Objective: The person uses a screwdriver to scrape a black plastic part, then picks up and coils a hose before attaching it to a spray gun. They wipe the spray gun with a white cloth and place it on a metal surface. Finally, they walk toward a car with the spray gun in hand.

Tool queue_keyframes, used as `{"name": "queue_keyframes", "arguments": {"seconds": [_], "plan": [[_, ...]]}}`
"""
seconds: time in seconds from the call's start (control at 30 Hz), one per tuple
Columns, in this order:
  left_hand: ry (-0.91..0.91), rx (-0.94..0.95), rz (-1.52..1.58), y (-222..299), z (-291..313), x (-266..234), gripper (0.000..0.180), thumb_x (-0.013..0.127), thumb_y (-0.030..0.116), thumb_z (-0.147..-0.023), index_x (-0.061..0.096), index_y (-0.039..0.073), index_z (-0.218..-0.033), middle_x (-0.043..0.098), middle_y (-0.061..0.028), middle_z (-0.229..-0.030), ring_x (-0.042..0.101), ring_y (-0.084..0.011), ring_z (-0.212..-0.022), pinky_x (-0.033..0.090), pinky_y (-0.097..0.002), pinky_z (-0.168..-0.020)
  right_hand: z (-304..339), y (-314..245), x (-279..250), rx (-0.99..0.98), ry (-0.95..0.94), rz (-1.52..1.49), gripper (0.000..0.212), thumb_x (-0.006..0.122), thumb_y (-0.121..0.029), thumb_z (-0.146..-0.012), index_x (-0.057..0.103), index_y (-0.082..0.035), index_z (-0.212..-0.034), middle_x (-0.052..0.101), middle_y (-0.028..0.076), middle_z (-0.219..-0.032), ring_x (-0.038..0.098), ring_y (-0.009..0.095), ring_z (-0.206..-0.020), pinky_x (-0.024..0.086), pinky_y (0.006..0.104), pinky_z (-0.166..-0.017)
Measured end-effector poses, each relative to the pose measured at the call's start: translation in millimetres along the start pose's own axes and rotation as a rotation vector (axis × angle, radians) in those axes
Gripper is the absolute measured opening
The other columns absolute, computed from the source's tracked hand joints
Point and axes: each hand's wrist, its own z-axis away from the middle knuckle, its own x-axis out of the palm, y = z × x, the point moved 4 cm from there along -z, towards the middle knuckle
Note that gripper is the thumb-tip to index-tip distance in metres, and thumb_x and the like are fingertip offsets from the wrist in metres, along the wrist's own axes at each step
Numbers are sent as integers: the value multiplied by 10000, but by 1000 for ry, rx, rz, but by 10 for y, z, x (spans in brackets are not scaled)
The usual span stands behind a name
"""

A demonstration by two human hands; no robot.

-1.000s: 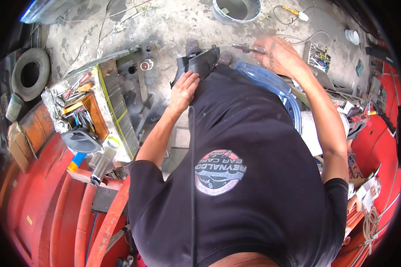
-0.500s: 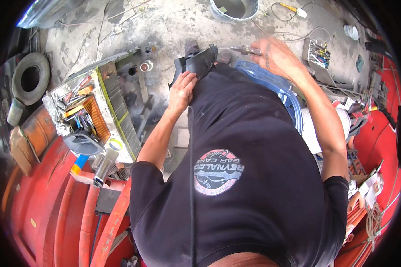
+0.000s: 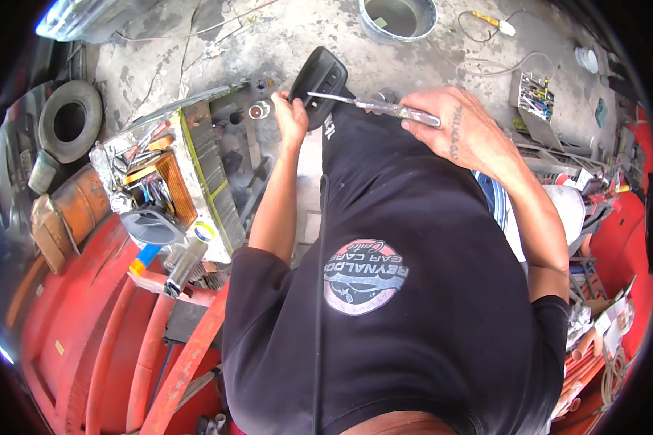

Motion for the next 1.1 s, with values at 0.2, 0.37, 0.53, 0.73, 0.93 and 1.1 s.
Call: {"name": "queue_keyframes", "arguments": {"seconds": [0.2,0.37,0.53,0.73,0.93,1.1], "plan": [[-2,-332,484,-424,33,74,381,659,-111,-791,472,-7,-1106,642,-143,-975,656,-189,-808,538,-307,-719,27,114,131,-28,-16,-44,250,707,-189,-875,697,-4,-1042,697,217,-878,654,443,-850,505,490,-756],[-1,-361,599,-388,197,147,610,671,-159,-766,497,-23,-1335,693,-152,-1064,693,-219,-901,576,-337,-782,8,130,235,-103,60,39,233,701,-173,-875,700,-6,-1037,697,220,-873,655,444,-851,506,491,-756],[7,-433,789,-582,227,205,545,603,-117,-880,545,11,-1407,706,-133,-1140,697,-217,-941,581,-340,-825,-81,97,237,-61,-115,-58,238,698,-184,-882,702,-8,-1042,698,216,-871,656,445,-845,509,498,-756],[50,-519,833,-419,286,185,442,541,-31,-988,551,88,-1414,684,-110,-1191,669,-205,-1017,566,-340,-870,-131,15,191,39,-257,-41,260,698,-181,-888,701,-12,-1086,713,199,-933,659,432,-909,512,488,-806],[-34,-445,737,-231,342,237,576,511,-105,-937,495,126,-1465,662,-107,-1230,652,-200,-1053,545,-331,-913,-82,164,246,-53,-55,104,255,711,-196,-886,703,-23,-1072,713,195,-949,659,411,-941,504,491,-823],[-30,-411,730,-146,378,249,655,500,-166,-884,484,105,-1479,657,-111,-1247,658,-201,-1063,543,-321,-922,-146,57,243,-72,-61,137,212,700,-173,-889,699,-19,-1034,693,194,-891,654,413,-902,500,501,-796]]}}
